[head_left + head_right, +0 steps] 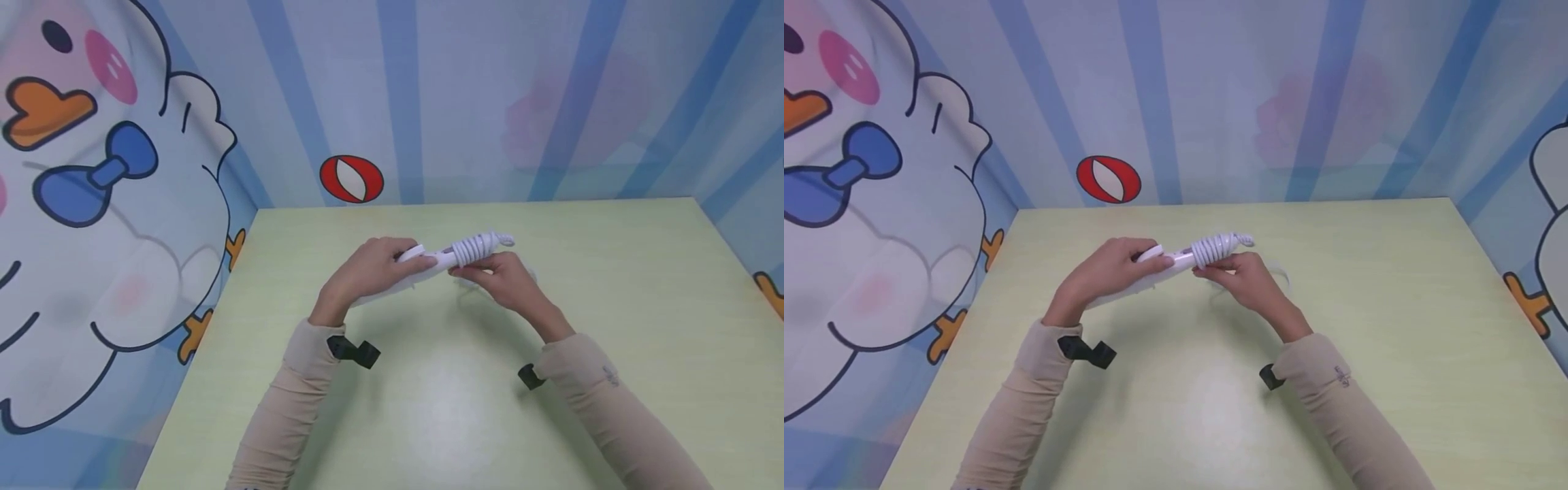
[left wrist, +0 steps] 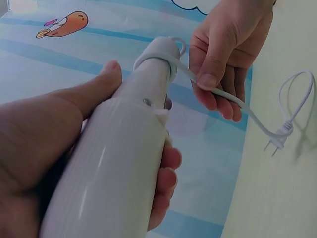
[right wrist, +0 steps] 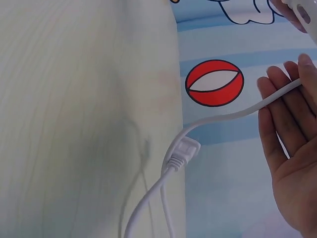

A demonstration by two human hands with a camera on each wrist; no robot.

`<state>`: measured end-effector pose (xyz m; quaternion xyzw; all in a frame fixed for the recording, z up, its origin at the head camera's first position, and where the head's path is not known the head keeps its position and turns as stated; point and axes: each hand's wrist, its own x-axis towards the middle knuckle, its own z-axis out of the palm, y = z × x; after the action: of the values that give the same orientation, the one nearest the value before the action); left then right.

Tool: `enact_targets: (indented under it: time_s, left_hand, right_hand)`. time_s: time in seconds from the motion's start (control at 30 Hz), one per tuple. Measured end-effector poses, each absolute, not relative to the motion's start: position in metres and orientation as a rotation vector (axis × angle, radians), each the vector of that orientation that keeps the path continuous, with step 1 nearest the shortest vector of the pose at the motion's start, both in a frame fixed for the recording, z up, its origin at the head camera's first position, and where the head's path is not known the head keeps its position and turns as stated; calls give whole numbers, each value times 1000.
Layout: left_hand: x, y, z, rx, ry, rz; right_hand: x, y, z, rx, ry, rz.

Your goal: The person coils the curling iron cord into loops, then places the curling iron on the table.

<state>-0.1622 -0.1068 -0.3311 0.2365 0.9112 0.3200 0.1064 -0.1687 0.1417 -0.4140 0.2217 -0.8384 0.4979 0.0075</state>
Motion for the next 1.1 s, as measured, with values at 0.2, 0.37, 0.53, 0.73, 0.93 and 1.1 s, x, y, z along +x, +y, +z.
enact_targets:
  time_s: [0.2, 0.37, 0.53, 0.73, 0.93, 1.1]
  left_hand:
    - [-162, -111, -330, 778, 2619, 943]
    - [-161, -113, -329, 840, 2559, 931]
    - [-160, -112, -327, 877, 2524, 900]
    - [-157, -109, -323, 963, 2502, 815]
    - [-152, -103, -317, 1009, 2514, 686]
    - [-151, -97, -318, 976, 2533, 575]
  right_hand:
    - [-172, 144, -411, 721, -2650, 1419]
    - [-169, 148, -409, 735, -2685, 1289]
    - [-172, 152, -407, 1003, -2512, 1211]
    - [-178, 157, -394, 1113, -2550, 1149]
    - [-183, 161, -382, 1036, -2721, 1002]
    - [-186, 164, -378, 1065, -2726, 888]
